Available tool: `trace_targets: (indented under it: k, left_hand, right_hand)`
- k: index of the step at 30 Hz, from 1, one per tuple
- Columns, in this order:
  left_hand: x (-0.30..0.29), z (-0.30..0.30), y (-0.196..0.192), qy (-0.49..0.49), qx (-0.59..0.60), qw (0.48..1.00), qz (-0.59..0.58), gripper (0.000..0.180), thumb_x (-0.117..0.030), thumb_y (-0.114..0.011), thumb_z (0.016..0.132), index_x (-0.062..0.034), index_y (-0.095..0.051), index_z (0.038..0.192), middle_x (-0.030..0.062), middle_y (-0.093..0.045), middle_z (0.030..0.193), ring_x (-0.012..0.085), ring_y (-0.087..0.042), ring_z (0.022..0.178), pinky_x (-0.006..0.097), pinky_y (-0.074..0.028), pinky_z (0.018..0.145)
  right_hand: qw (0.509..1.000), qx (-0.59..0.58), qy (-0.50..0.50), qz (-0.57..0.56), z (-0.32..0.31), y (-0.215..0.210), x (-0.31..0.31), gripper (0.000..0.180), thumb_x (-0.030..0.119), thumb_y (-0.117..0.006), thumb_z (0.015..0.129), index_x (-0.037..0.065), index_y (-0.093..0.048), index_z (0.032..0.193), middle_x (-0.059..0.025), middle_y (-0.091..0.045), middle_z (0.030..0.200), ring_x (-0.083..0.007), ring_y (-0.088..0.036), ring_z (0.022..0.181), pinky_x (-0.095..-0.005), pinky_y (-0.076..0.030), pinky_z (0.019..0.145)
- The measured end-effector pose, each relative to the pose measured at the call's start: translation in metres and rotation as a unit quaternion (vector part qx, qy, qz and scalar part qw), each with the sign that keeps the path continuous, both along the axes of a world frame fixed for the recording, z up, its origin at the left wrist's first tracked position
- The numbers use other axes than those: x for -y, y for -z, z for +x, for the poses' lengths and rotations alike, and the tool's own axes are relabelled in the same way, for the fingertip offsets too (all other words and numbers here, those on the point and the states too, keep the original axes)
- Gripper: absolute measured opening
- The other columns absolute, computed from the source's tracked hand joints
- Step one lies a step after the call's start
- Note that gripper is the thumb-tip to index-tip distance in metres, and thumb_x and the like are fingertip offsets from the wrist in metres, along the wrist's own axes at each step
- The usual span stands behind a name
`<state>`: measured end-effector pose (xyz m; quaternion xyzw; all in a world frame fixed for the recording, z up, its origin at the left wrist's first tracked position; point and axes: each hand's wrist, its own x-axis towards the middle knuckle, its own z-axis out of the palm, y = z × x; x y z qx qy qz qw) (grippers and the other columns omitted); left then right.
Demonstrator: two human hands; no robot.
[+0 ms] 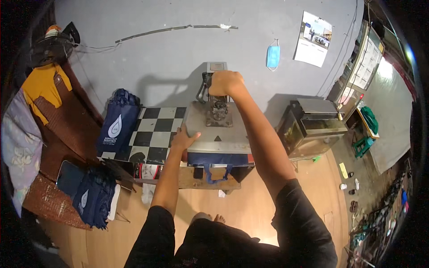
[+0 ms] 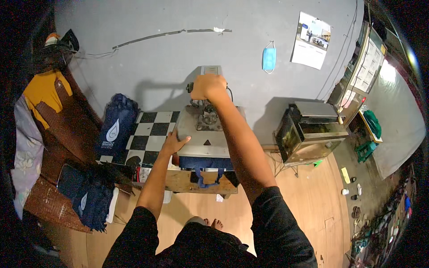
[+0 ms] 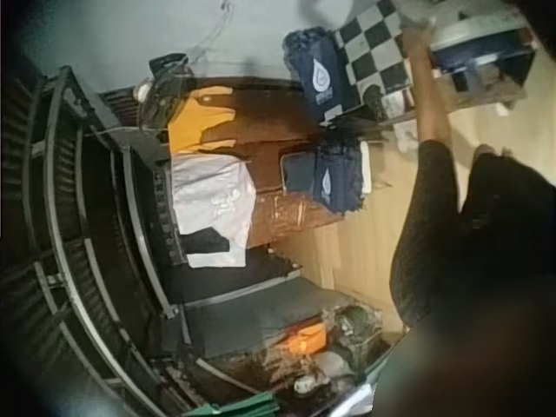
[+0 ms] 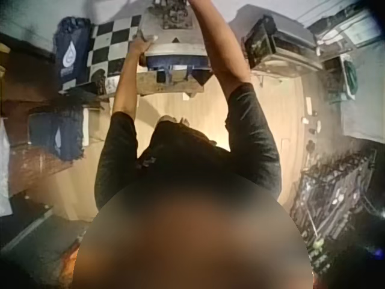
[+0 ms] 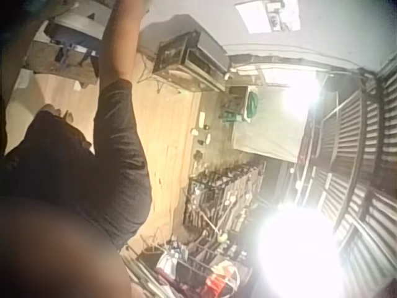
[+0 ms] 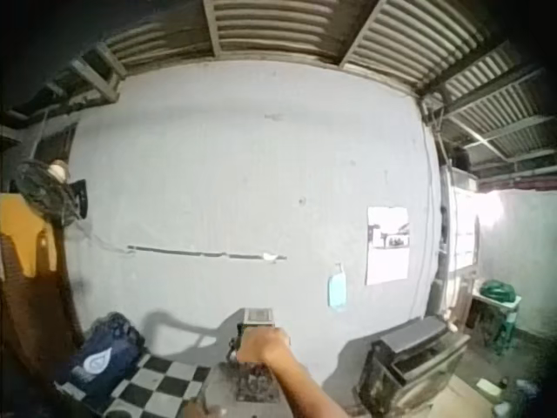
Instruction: Using a heat press machine to print designs on blue tote bags.
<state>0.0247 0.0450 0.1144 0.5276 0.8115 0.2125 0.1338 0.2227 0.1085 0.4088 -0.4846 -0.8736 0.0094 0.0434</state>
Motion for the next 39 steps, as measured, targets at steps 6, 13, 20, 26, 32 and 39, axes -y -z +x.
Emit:
trace_targets:
  k: [6, 13, 20, 26, 32, 39]
  left_hand:
    - [0.003, -0.002, 0.025, 0.013, 0.044, 0.998, 0.053, 0.118, -0.074, -0.070, 0.068, -0.0031, -0.027, 0.152, 0.0345, -0.033, 0.149, 0.0512, -0.045, 0.129, 0.050, -0.042, 0.106]
    - [0.018, 0.007, 0.048, 0.005, 0.082, 0.990, 0.116, 0.114, -0.069, -0.074, 0.067, 0.0000, -0.034, 0.148, 0.0359, -0.031, 0.149, 0.0487, -0.043, 0.132, 0.047, -0.041, 0.107]
    - [0.016, 0.002, 0.067, 0.012, 0.077, 0.989, 0.129, 0.116, -0.065, -0.078, 0.065, -0.0022, -0.031, 0.150, 0.0364, -0.029, 0.150, 0.0486, -0.042, 0.133, 0.046, -0.042, 0.106]
    - [0.014, -0.001, 0.076, 0.011, 0.112, 0.988, 0.106, 0.116, -0.068, -0.076, 0.065, -0.0035, -0.030, 0.150, 0.0358, -0.028, 0.151, 0.0484, -0.038, 0.135, 0.048, -0.040, 0.107]
    - [0.004, -0.004, 0.072, 0.002, -0.020, 1.000, 0.023, 0.094, -0.059, -0.072, 0.075, -0.0031, -0.041, 0.144, 0.0350, -0.037, 0.146, 0.0500, -0.052, 0.122, 0.049, -0.046, 0.101]
    - [-0.063, 0.058, -0.026, -0.043, 0.388, 0.910, 0.142, 0.059, -0.045, -0.062, 0.088, 0.0090, -0.064, 0.110, 0.0317, -0.066, 0.107, 0.0479, -0.061, 0.106, 0.049, -0.047, 0.094]
  right_hand:
    - [0.999, 0.024, -0.016, -0.024, 0.002, 0.029, 0.004, 0.041, 0.024, -0.058, 0.069, 0.006, -0.075, 0.102, -0.0174, -0.071, 0.109, -0.0326, -0.069, 0.103, -0.0416, -0.054, 0.088]
    - [0.987, 0.104, -0.050, -0.107, 0.003, 0.076, 0.016, 0.040, 0.025, -0.055, 0.073, 0.005, -0.074, 0.102, -0.0192, -0.070, 0.111, -0.0319, -0.069, 0.104, -0.0416, -0.054, 0.089]
    - [0.983, 0.071, -0.028, -0.164, 0.004, 0.121, 0.027, 0.041, 0.024, -0.057, 0.069, 0.005, -0.074, 0.102, -0.0185, -0.071, 0.108, -0.0333, -0.068, 0.104, -0.0403, -0.054, 0.088]
    - [0.971, 0.103, -0.019, -0.213, -0.001, 0.158, 0.024, 0.038, 0.023, -0.059, 0.069, 0.007, -0.074, 0.100, -0.0171, -0.072, 0.107, -0.0329, -0.068, 0.104, -0.0431, -0.054, 0.088]
    - [0.966, 0.109, -0.008, -0.235, 0.000, 0.164, 0.022, 0.038, 0.023, -0.060, 0.070, 0.008, -0.074, 0.102, -0.0149, -0.072, 0.109, -0.0312, -0.068, 0.105, -0.0435, -0.054, 0.087]
    - [0.975, 0.086, -0.011, -0.206, 0.003, 0.170, 0.021, 0.032, 0.027, -0.064, 0.068, 0.008, -0.075, 0.091, -0.0137, -0.073, 0.100, -0.0315, -0.070, 0.096, -0.0432, -0.055, 0.082]
